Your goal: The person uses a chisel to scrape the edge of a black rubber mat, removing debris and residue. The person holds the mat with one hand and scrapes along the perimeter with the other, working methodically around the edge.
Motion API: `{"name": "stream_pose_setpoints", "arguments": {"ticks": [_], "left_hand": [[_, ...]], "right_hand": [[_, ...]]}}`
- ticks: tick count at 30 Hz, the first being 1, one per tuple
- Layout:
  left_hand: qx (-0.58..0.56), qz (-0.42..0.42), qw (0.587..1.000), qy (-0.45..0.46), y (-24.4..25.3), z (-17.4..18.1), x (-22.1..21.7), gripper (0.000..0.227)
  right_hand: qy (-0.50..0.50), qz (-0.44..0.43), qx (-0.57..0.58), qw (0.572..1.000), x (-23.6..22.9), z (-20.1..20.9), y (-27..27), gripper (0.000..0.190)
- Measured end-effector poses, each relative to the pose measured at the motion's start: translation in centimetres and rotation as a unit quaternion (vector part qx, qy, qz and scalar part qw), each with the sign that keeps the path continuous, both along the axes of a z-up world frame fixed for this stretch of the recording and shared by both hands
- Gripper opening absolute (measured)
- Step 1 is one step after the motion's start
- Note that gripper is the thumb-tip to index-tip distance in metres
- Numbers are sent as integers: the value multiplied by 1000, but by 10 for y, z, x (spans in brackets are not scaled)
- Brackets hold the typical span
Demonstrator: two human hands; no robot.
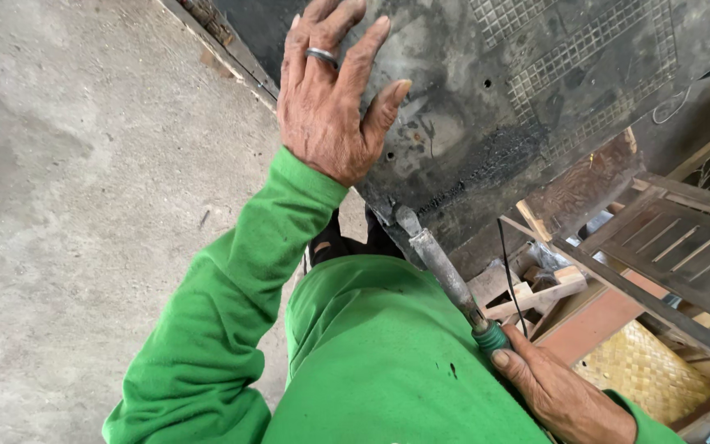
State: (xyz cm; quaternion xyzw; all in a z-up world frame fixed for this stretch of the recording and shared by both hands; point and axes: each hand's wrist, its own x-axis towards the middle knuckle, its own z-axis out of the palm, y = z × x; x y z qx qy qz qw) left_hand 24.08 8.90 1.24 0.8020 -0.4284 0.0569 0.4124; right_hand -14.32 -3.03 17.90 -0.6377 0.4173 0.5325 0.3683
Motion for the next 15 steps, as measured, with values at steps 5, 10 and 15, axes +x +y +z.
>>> {"name": "stream_pose_setpoints", "arguments": {"ticks": [5,10,15], "left_hand": [[3,-4,1000,2,2,0,-1,53],[10,-5,1000,-4,1,3,0,52],[15,-6,1000,4,3,7,-1,50]], "right_hand": [[-16,16,-1,1000,-4,-3,0,88],[-17,19,19,999,-5,-5,-1,90],[12,26,28,999,-1,-7,-1,93]]}}
